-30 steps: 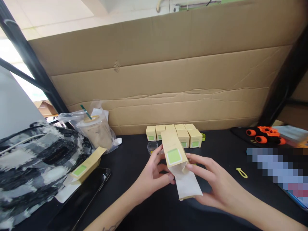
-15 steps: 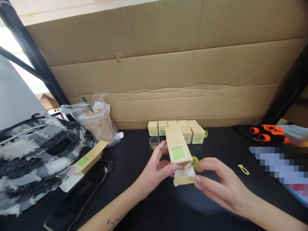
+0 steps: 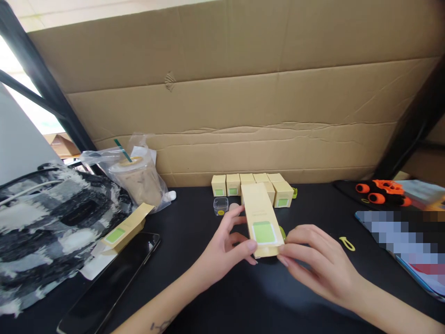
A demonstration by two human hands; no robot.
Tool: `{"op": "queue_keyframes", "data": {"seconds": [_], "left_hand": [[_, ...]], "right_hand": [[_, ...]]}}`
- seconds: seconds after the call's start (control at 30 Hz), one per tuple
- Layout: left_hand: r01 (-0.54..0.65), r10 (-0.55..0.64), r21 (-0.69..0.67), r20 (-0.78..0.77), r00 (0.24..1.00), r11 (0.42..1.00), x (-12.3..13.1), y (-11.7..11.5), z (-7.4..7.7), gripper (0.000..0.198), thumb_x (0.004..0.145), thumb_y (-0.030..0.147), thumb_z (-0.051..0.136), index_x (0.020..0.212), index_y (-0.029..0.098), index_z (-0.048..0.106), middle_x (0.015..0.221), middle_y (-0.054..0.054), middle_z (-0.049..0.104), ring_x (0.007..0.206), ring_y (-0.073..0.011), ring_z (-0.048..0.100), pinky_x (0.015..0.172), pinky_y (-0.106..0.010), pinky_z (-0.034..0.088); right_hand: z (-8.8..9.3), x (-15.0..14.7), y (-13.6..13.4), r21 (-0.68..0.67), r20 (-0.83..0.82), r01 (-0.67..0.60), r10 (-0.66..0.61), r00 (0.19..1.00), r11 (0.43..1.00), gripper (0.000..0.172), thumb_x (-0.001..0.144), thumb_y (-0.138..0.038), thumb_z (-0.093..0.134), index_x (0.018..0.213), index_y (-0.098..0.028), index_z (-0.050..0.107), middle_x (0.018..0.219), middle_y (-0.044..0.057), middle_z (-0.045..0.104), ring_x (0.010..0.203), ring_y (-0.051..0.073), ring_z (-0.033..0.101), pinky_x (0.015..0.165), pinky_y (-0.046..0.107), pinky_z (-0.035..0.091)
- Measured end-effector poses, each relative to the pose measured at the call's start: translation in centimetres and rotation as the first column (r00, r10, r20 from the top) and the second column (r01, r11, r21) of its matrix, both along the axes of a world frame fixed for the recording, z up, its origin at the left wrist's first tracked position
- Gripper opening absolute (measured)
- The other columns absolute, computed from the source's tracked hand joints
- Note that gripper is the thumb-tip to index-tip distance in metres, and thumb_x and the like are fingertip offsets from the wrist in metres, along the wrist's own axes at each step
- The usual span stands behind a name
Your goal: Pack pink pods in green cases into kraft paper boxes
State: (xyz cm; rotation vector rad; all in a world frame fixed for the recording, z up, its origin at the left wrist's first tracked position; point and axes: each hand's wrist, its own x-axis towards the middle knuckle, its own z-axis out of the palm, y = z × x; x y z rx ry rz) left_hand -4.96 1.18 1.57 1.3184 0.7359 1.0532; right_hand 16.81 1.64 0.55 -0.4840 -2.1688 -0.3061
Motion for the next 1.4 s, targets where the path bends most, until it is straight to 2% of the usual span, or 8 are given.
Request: {"op": "queue_keyframes", "data": {"seconds": [0.23, 0.53, 0.7, 0.83, 0.97, 1.13, 1.27, 1.4], "left_hand": [[0.078, -0.076, 0.07, -0.03, 0.997, 0.995, -0.1, 0.1, -1.2, 0.09, 0.061, 0.015, 0.08, 0.131, 0.042, 0.029, 0.131, -0.006, 0.038, 0.088, -0.014, 0.058, 0.065, -0.024, 0.051], [0.016, -0.011, 0.065, -0.082, 0.997, 0.998, -0.2, 0.1, -1.4, 0.077, 0.067, 0.022, 0.077, 0.129, 0.037, 0.035, 0.126, -0.007, 0.043, 0.083, -0.0137, 0.057, 0.062, -0.026, 0.052], [0.063, -0.063, 0.012, 0.011, 0.998, 0.998, 0.0, 0.1, -1.0, 0.067, 0.07, 0.038, 0.075, 0.121, 0.028, 0.033, 0.117, -0.008, 0.052, 0.086, -0.0167, 0.06, 0.081, -0.038, 0.049], [-0.066, 0.067, -0.02, 0.048, 0.997, 0.998, 0.0, 0.4, -0.5, 0.061, 0.078, 0.038, 0.068, 0.12, 0.029, 0.024, 0.111, -0.005, 0.057, 0.1, -0.0218, 0.06, 0.089, -0.04, 0.047], [-0.011, 0.018, 0.112, -0.061, 0.998, 0.994, -0.5, 0.6, -0.9, 0.059, 0.08, 0.034, 0.065, 0.124, 0.026, 0.027, 0.117, -0.008, 0.056, 0.106, -0.0241, 0.058, 0.091, -0.04, 0.045], [0.139, -0.068, 0.279, -0.251, 0.966, 0.95, -0.4, -0.4, -1.6, 0.064, 0.077, 0.021, 0.065, 0.121, 0.028, 0.019, 0.117, -0.007, 0.055, 0.098, -0.0201, 0.06, 0.084, -0.035, 0.047], [0.17, -0.016, 0.328, -0.424, 0.906, 0.929, -0.1, -0.9, -2.0, 0.058, 0.073, 0.023, 0.07, 0.107, 0.026, 0.022, 0.1, -0.003, 0.057, 0.09, -0.0191, 0.061, 0.078, -0.034, 0.049], [0.191, 0.051, 0.412, -0.51, 0.859, 0.891, -0.1, -0.7, -3.2, 0.06, 0.071, 0.03, 0.073, 0.107, 0.026, 0.024, 0.115, -0.008, 0.051, 0.101, -0.0229, 0.06, 0.086, -0.038, 0.048]], "right_hand": [[-0.6, 0.2, 0.0, -0.088, 0.021, 0.009, -0.007, 1.0, 0.996, 0.02, 0.086, -0.012, 0.056, 0.106, -0.017, 0.058, 0.078, 0.003, 0.066, 0.065, 0.013, 0.06, 0.059, 0.026, 0.048], [-0.2, 0.0, -0.2, -0.016, 0.048, 0.004, -0.004, 0.999, 1.0, 0.024, 0.089, -0.009, 0.052, 0.111, -0.017, 0.056, 0.067, 0.001, 0.062, 0.057, 0.013, 0.056, 0.051, 0.025, 0.043], [-0.1, 0.3, -0.1, 0.065, 0.171, -0.015, 0.003, 0.985, 0.998, 0.023, 0.09, -0.011, 0.049, 0.111, -0.019, 0.056, 0.061, -0.002, 0.056, 0.05, 0.012, 0.049, 0.047, 0.024, 0.039], [-0.3, 0.7, 0.7, -0.129, -0.04, 0.03, -0.036, 0.999, 0.991, 0.037, 0.087, -0.012, 0.048, 0.123, -0.02, 0.048, 0.076, 0.001, 0.057, 0.058, 0.013, 0.053, 0.05, 0.024, 0.045], [0.2, 1.0, 1.8, -0.41, -0.02, 0.201, -0.229, 0.973, 0.89, 0.054, 0.078, -0.014, 0.051, 0.13, -0.022, 0.041, 0.102, 0.007, 0.055, 0.066, 0.015, 0.056, 0.057, 0.029, 0.051], [0.9, 0.9, 2.6, -0.583, 0.252, 0.244, -0.113, 0.961, 0.775, 0.042, 0.072, -0.022, 0.064, 0.113, -0.02, 0.055, 0.101, 0.006, 0.061, 0.088, 0.023, 0.062, 0.077, 0.037, 0.052], [-0.1, 1.2, 3.2, -0.676, 0.207, 0.195, -0.07, 0.976, 0.711, 0.039, 0.075, -0.026, 0.066, 0.112, -0.021, 0.056, 0.103, 0.005, 0.063, 0.089, 0.022, 0.064, 0.076, 0.034, 0.052], [-0.9, 1.6, 4.2, -0.73, 0.144, 0.142, -0.053, 0.988, 0.668, 0.036, 0.076, -0.026, 0.066, 0.11, -0.019, 0.057, 0.1, 0.005, 0.066, 0.082, 0.019, 0.064, 0.072, 0.033, 0.053]]}}
